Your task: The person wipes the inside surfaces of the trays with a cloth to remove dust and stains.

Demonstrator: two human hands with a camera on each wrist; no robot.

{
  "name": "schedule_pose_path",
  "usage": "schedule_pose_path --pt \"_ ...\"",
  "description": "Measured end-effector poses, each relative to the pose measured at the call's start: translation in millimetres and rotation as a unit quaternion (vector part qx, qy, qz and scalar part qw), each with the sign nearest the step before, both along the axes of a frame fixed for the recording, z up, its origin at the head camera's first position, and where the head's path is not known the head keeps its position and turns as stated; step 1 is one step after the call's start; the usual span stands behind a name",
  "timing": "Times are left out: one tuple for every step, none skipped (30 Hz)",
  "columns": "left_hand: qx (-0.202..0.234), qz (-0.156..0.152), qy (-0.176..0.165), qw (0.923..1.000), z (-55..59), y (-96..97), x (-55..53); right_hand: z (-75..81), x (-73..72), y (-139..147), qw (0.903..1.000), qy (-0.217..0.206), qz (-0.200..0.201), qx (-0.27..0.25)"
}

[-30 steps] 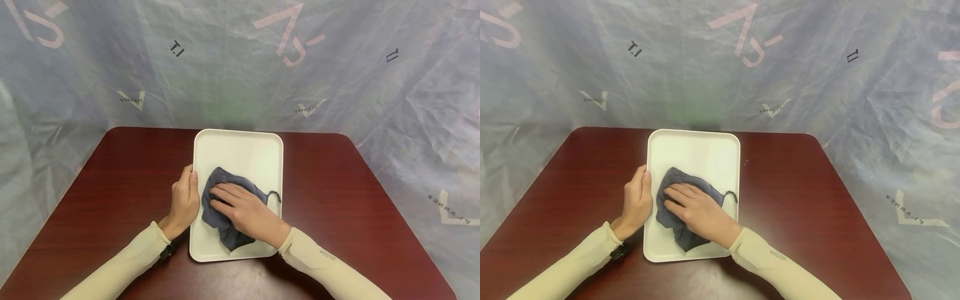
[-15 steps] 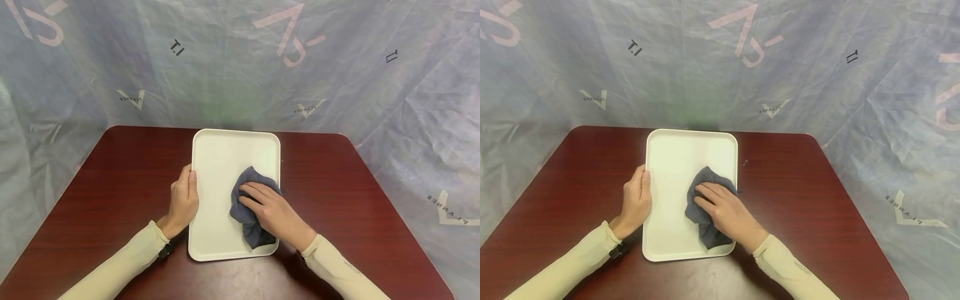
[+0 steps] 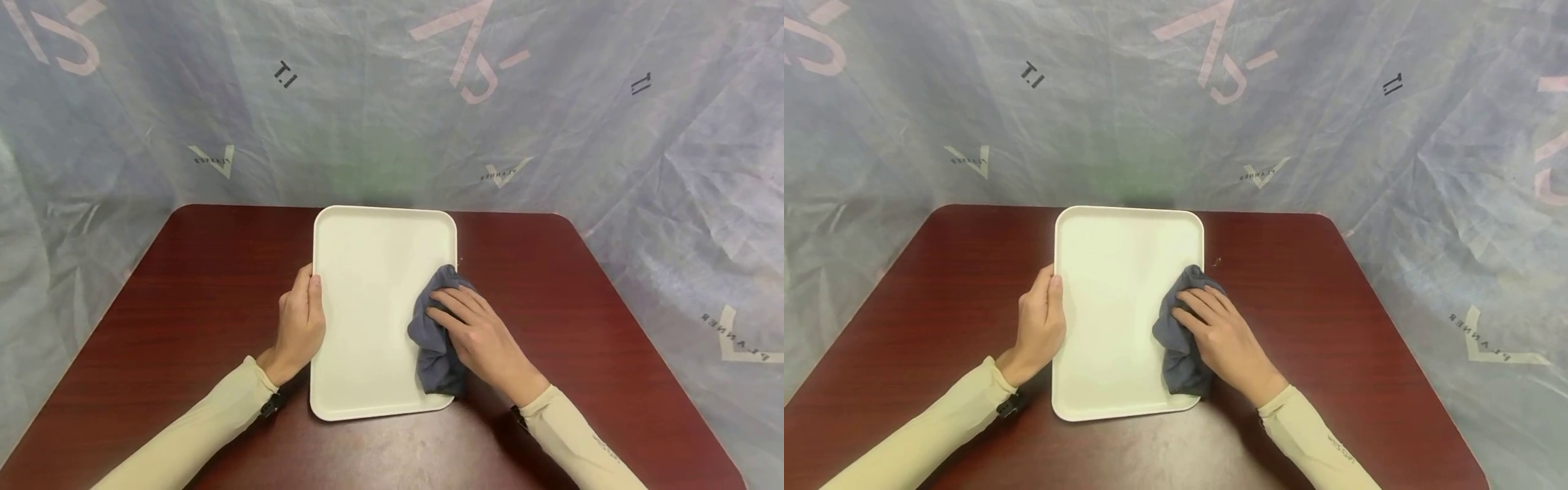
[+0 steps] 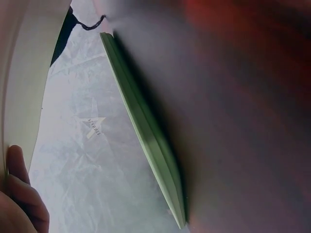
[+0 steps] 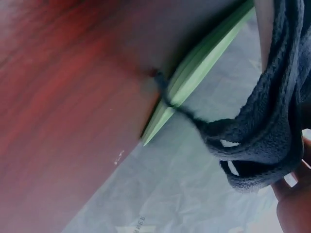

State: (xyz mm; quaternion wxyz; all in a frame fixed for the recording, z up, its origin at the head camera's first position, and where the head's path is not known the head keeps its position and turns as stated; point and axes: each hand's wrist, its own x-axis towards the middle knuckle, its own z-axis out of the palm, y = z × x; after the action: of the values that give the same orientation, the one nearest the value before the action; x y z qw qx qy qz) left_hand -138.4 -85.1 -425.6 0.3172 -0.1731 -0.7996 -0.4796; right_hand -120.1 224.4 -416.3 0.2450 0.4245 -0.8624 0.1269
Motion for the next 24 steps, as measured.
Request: schedule_pose_path --pt "0.0 -0.001 -0.001 1.0 0.4 0.4 -0.1 -0.5 0.2 1 1.0 0.002 -0.004 0.001" --pt "-0.001 -0.001 -0.003 1.0 0.4 0.7 -0.4 -0.9 0.4 2 1.0 0.005 -0.006 0.001" --pt "-0.001 -0.001 -0.005 1.0 0.4 1.1 -0.7 -1.3 0.5 2 1.0 0.005 -0.008 -0.001" --pt "-0.001 -0.002 -0.005 1.0 0.2 1.5 -1.0 -1.9 0.9 2 0.9999 0.007 -0.009 -0.003" --pt "0.0 -0.002 -0.004 1.0 -0.4 1.7 -1.8 -2.5 1.4 1 0.9999 0.008 -0.011 -0.005" --pt "0.001 -0.002 -0.004 1.0 -1.1 1.8 -2.5 -3.3 1.7 1 0.9999 0.009 -0.009 -0.009" --pt "0.001 -0.001 -0.003 1.0 -1.6 1.9 -3.0 -4.4 2.1 1 0.9998 0.012 -0.007 -0.014" --pt "0.001 -0.001 -0.002 1.0 -2.3 1.8 -3.5 -5.7 2.8 0 0.9997 0.013 -0.004 -0.019" --pt "0.001 -0.001 0.0 1.0 -2.7 1.6 -3.9 -7.2 3.7 0 0.9996 0.014 -0.001 -0.023" --pt "0.002 -0.001 0.002 1.0 -2.8 1.3 -4.4 -7.9 4.5 0 0.9995 0.016 0.003 -0.026" --pt "0.003 0.0 0.005 1.0 -2.8 0.9 -4.7 -8.8 5.1 0 0.9994 0.018 0.008 -0.028" --pt "0.003 0.0 0.006 1.0 -2.4 0.6 -4.6 -9.7 5.7 -1 0.9992 0.022 0.013 -0.031" --pt "0.003 0.001 0.007 1.0 -1.9 0.6 -4.5 -10.5 6.5 -1 0.999 0.025 0.015 -0.033" --pt "0.003 0.001 0.007 1.0 -1.8 0.5 -4.7 -11.1 7.3 -1 0.9989 0.026 0.016 -0.035" --pt "0.004 0.002 0.007 1.0 -1.4 0.9 -4.5 -11.5 8.0 -2 0.9987 0.028 0.019 -0.039" --pt "0.004 0.001 0.007 1.0 -1.3 1.5 -4.4 -11.7 8.7 -3 0.9984 0.03 0.021 -0.043" --pt "0.004 0.0 0.006 1.0 -1.2 2.2 -4.0 -11.8 9.6 -4 0.9982 0.031 0.024 -0.045" --pt "0.005 -0.003 0.003 1.0 -1.1 3.1 -3.6 -11.7 10.5 -6 0.9981 0.03 0.027 -0.046" --pt "0.005 -0.006 0.0 1.0 -1.3 4.1 -3.3 -11.3 11.6 -8 0.9981 0.029 0.03 -0.045" --pt "0.005 -0.009 -0.001 0.9999 -1.5 5.1 -3.0 -10.8 12.6 -10 0.9981 0.027 0.033 -0.043" --pt "0.005 -0.012 -0.003 0.9999 -1.7 6.0 -2.7 -10.1 13.4 -13 0.9982 0.026 0.037 -0.04" --pt "0.005 -0.015 -0.003 0.9999 -1.9 6.7 -2.4 -9.2 14.1 -17 0.9983 0.024 0.041 -0.034" --pt "0.006 -0.016 -0.003 0.9998 -1.8 7.4 -2.2 -8.1 14.5 -21 0.9984 0.022 0.044 -0.028" --pt "0.007 -0.016 -0.002 0.9998 -1.8 7.9 -1.9 -6.9 14.5 -25 0.9983 0.022 0.048 -0.023"
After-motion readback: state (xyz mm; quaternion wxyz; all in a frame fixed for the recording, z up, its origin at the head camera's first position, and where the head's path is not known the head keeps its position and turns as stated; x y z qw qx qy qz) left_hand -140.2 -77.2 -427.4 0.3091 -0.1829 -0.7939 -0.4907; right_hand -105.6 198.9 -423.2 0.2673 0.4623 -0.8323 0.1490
